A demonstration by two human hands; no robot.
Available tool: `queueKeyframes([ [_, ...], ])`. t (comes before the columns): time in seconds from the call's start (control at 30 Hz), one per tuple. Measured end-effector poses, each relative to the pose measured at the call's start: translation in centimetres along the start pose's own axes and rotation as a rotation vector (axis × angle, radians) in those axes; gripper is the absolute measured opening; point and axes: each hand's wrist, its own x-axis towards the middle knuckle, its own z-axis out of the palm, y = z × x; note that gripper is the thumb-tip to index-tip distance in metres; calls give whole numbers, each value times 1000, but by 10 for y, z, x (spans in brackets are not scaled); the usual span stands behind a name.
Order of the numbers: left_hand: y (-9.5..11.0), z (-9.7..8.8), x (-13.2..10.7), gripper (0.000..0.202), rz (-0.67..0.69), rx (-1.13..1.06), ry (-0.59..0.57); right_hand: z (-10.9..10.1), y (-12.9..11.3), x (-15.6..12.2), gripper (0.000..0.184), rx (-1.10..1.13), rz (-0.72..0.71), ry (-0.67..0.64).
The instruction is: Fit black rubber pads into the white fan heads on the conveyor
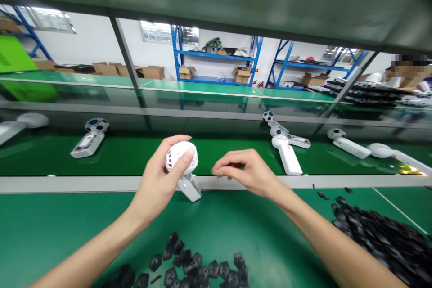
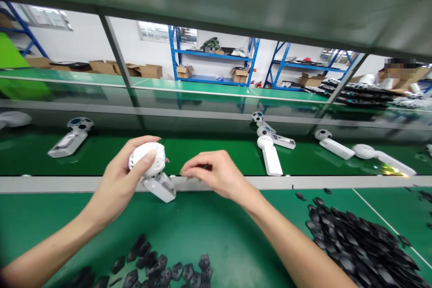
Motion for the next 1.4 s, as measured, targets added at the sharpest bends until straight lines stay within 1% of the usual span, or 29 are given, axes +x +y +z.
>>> queueKeyframes([
  [0.03, 1, 0, -1, 67, -9, -11, -5, -3, -3, 1, 11, 76, -26, 63],
  [0.1, 2, 0, -3, 66, -28, -34, -16, -3, -11, 1, 7, 213, -37, 126],
  [0.17, 2, 0, -5, 65, -53, -62, -25, 4, -18, -1, 7, 336, 5, 161],
  [0.23, 2, 2, -7, 62, -82, -105, -26, 16, -24, -3, 8, 440, 70, 208],
  [0.33, -1, 6, -13, 57, -97, -159, -28, 32, -32, -3, 19, 545, 162, 287],
  [0.43, -2, 9, -18, 54, -70, -176, -53, 40, -36, -2, 32, 588, 269, 333],
  [0.5, -1, 10, -21, 54, -66, -180, -58, 42, -37, 0, 37, 594, 327, 349],
  [0.57, 0, 9, -22, 54, -70, -176, -50, 43, -38, 0, 38, 578, 347, 350],
  [0.67, 2, 9, -23, 53, -51, -137, -24, 45, -40, -1, 35, 530, 325, 328],
  [0.83, 9, 11, -22, 56, 8, -2, 48, 51, -41, -10, 33, 459, 283, 269],
  [0.93, 9, 11, -21, 52, 43, 13, 77, 50, -39, -12, 31, 430, 235, 183],
  [1.0, 7, 10, -19, 46, 87, 24, 94, 43, -38, -11, 31, 417, 191, 100],
  [1.03, 5, 10, -18, 43, 109, 33, 101, 38, -38, -10, 31, 405, 175, 88],
  [1.07, 4, 9, -17, 42, 124, 40, 104, 32, -38, -9, 31, 391, 164, 106],
  [1.1, 2, 9, -16, 40, 128, 43, 100, 26, -38, -8, 31, 372, 160, 151],
  [1.17, 1, 8, -15, 40, 110, 35, 79, 15, -39, -7, 33, 331, 169, 264],
  [1.23, 0, 7, -14, 40, 79, 6, 53, 8, -40, -7, 36, 303, 188, 320],
  [1.3, 1, 6, -12, 41, 48, -32, 41, 6, -41, -9, 38, 286, 215, 321],
  [1.4, -2, 6, -5, 46, -24, -97, 45, 10, -41, -12, 42, 267, 240, 275],
])
